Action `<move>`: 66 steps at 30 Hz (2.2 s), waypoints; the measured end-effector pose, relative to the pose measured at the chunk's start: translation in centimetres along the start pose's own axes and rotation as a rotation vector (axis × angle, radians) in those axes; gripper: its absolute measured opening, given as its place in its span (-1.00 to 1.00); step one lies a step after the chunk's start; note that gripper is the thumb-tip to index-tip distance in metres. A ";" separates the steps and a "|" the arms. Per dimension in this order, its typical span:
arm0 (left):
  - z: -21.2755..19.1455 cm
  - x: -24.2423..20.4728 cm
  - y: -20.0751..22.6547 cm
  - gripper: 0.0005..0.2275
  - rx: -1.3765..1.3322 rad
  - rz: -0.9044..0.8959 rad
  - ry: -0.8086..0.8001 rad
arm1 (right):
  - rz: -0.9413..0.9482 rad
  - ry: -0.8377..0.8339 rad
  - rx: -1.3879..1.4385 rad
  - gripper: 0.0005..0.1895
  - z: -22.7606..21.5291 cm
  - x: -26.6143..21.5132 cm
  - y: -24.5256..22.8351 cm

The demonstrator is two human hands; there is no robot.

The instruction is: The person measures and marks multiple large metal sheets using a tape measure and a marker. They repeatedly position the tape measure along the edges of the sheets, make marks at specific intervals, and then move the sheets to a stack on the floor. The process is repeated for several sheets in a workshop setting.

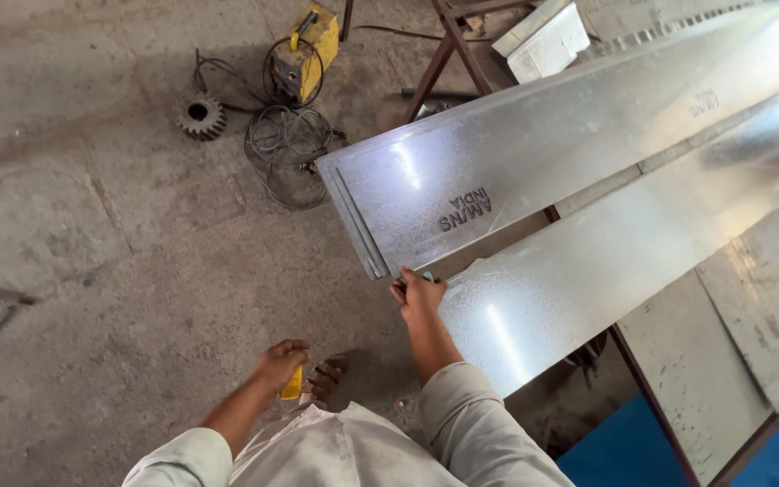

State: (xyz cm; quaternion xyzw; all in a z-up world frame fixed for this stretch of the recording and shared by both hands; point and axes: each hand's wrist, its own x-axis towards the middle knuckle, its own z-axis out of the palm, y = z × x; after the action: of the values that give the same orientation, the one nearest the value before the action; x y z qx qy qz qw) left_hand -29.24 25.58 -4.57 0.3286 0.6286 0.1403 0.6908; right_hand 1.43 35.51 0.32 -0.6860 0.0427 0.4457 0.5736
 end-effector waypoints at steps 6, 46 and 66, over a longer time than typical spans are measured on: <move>0.3 -1.6 1.4 -0.64 -0.038 -0.065 -0.095 | 0.071 -0.099 -0.010 -0.79 -1.4 1.7 -0.1; -1.1 -0.2 -4.3 -0.66 -0.120 -0.102 0.046 | -1.005 -0.140 -1.744 -0.43 11.8 -4.0 -8.2; 3.8 1.2 -0.5 -0.67 0.164 0.093 -0.170 | -0.660 -0.259 -1.606 -0.28 -28.0 -15.9 -0.1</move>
State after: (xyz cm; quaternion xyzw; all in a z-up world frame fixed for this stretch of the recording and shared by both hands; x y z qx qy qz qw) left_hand -25.48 24.90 -5.81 0.4233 0.5611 0.0921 0.7053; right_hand 7.73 5.28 9.35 -0.8036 -0.5500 0.2267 0.0172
